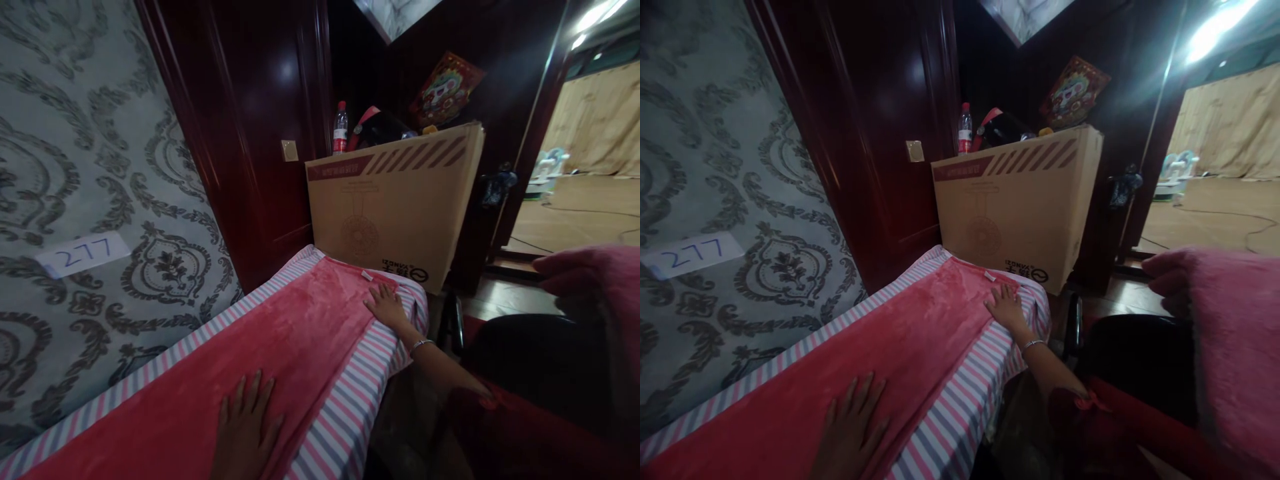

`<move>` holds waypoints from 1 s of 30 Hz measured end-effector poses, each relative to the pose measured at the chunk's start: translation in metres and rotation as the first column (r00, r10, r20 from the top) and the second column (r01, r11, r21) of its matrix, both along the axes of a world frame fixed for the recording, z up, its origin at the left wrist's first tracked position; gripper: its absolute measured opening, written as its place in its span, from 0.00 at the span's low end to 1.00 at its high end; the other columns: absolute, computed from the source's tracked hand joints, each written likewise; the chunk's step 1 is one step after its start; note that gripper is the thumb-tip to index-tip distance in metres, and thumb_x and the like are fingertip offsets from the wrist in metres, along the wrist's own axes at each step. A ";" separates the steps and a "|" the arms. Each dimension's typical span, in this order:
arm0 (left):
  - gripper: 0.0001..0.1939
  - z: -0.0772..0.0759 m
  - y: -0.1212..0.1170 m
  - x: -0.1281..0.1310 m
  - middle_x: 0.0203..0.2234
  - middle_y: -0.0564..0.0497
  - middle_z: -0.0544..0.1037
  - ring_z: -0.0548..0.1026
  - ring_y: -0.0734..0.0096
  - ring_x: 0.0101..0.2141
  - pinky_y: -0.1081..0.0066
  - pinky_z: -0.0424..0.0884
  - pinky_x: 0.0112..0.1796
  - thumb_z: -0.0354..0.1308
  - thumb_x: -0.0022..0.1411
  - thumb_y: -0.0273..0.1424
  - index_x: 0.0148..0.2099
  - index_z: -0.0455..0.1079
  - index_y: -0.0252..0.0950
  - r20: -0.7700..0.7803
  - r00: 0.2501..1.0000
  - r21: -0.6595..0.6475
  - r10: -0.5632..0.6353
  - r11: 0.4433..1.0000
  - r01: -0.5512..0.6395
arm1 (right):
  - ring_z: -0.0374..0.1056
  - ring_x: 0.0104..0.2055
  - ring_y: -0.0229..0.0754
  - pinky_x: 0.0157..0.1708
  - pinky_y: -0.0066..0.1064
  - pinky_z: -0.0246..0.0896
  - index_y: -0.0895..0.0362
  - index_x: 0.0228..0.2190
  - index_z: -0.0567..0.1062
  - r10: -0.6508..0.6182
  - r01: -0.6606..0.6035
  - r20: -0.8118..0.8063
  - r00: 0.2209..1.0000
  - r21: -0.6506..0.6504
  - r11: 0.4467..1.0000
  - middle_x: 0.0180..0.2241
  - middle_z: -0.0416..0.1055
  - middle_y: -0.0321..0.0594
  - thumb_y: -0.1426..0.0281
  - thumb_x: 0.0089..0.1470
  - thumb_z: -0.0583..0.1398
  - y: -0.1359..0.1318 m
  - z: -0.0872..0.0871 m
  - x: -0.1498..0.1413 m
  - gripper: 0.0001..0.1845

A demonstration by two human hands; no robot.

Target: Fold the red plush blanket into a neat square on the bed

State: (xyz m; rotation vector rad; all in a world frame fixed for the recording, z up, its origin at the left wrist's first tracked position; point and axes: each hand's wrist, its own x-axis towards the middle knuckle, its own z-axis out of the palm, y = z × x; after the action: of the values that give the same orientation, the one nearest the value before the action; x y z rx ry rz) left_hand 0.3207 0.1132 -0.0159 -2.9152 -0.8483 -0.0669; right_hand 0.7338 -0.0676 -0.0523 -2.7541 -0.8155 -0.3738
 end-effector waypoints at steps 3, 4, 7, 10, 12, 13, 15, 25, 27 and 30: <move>0.32 0.001 0.000 0.002 0.68 0.48 0.53 0.53 0.45 0.66 0.40 0.47 0.61 0.45 0.65 0.44 0.68 0.56 0.44 -0.037 0.999 0.029 0.012 1.000 -0.011 | 0.45 0.69 0.58 0.61 0.56 0.46 0.56 0.63 0.62 0.010 -0.010 0.005 1.000 0.013 1.000 0.67 0.51 0.58 0.54 0.65 0.48 -0.001 0.004 -0.003 0.32; 0.32 0.001 0.001 0.003 0.68 0.48 0.53 0.53 0.45 0.66 0.40 0.48 0.61 0.46 0.65 0.44 0.68 0.56 0.44 -0.039 0.999 0.042 0.013 0.999 -0.011 | 0.46 0.69 0.58 0.60 0.56 0.46 0.56 0.63 0.62 0.013 -0.013 0.006 1.000 0.018 1.000 0.67 0.51 0.58 0.54 0.65 0.48 -0.002 0.006 -0.004 0.32; 0.31 0.001 0.002 0.003 0.68 0.48 0.53 0.54 0.45 0.66 0.40 0.49 0.60 0.46 0.65 0.43 0.68 0.56 0.44 -0.029 1.000 0.063 0.002 0.998 0.000 | 0.45 0.69 0.58 0.60 0.57 0.46 0.56 0.64 0.61 0.009 -0.009 0.001 1.000 0.025 1.000 0.66 0.52 0.58 0.53 0.65 0.48 -0.002 0.011 -0.008 0.32; 0.31 0.000 0.003 0.003 0.68 0.47 0.54 0.54 0.45 0.66 0.40 0.49 0.60 0.46 0.64 0.43 0.68 0.57 0.43 -0.014 1.000 0.056 -0.013 0.998 0.014 | 0.42 0.70 0.60 0.61 0.57 0.44 0.57 0.64 0.60 -0.030 0.030 -0.030 0.999 0.024 0.999 0.67 0.49 0.59 0.52 0.64 0.48 -0.003 0.014 -0.011 0.34; 0.31 0.000 0.003 0.002 0.68 0.47 0.54 0.54 0.45 0.66 0.39 0.48 0.60 0.47 0.64 0.43 0.68 0.57 0.43 -0.013 1.000 0.047 -0.013 0.999 0.014 | 0.40 0.70 0.60 0.61 0.57 0.43 0.57 0.65 0.59 -0.052 0.053 -0.056 0.997 0.016 0.998 0.68 0.47 0.60 0.51 0.64 0.48 -0.003 0.014 -0.011 0.35; 0.31 0.000 0.002 0.002 0.68 0.47 0.53 0.54 0.45 0.66 0.40 0.48 0.60 0.47 0.64 0.43 0.68 0.56 0.43 -0.019 1.000 0.041 -0.007 0.999 0.008 | 0.40 0.70 0.60 0.62 0.56 0.42 0.57 0.65 0.58 -0.058 0.059 -0.067 0.996 0.009 0.998 0.68 0.46 0.60 0.50 0.64 0.48 -0.003 0.014 -0.011 0.36; 0.31 0.001 0.001 0.002 0.69 0.47 0.52 0.52 0.45 0.67 0.41 0.47 0.61 0.46 0.65 0.42 0.69 0.55 0.43 -0.040 0.999 0.034 0.012 0.999 -0.011 | 0.39 0.70 0.60 0.62 0.56 0.41 0.58 0.66 0.56 -0.065 0.064 -0.082 0.995 -0.010 0.998 0.68 0.45 0.61 0.50 0.64 0.48 -0.002 0.012 -0.009 0.37; 0.31 0.004 -0.003 0.002 0.69 0.48 0.50 0.51 0.46 0.67 0.42 0.45 0.62 0.45 0.65 0.42 0.69 0.53 0.45 -0.054 0.998 0.002 0.037 0.999 -0.037 | 0.39 0.70 0.62 0.61 0.57 0.41 0.58 0.66 0.55 -0.072 0.072 -0.055 0.996 -0.015 0.997 0.68 0.45 0.62 0.48 0.64 0.45 0.001 -0.001 0.001 0.38; 0.31 0.002 -0.002 0.001 0.69 0.47 0.51 0.52 0.46 0.67 0.42 0.45 0.61 0.46 0.65 0.42 0.69 0.53 0.45 -0.037 0.999 0.002 0.035 0.999 -0.035 | 0.39 0.70 0.62 0.61 0.57 0.42 0.58 0.66 0.55 -0.072 0.071 -0.050 0.996 -0.018 0.997 0.68 0.45 0.62 0.48 0.64 0.45 0.001 -0.002 0.001 0.38; 0.31 -0.001 0.000 0.000 0.69 0.47 0.51 0.52 0.46 0.67 0.42 0.46 0.61 0.45 0.66 0.42 0.69 0.54 0.45 -0.025 0.999 -0.003 0.033 0.999 -0.034 | 0.40 0.70 0.61 0.60 0.57 0.42 0.58 0.65 0.56 -0.073 0.072 -0.041 0.996 -0.017 0.997 0.67 0.46 0.62 0.48 0.64 0.45 0.001 -0.001 0.000 0.38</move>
State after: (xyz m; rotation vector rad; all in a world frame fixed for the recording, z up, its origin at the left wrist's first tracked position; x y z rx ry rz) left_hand 0.3210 0.1135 -0.0172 -2.8976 -0.8939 -0.0263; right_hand 0.7336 -0.0662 -0.0532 -2.8017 -0.7125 -0.3233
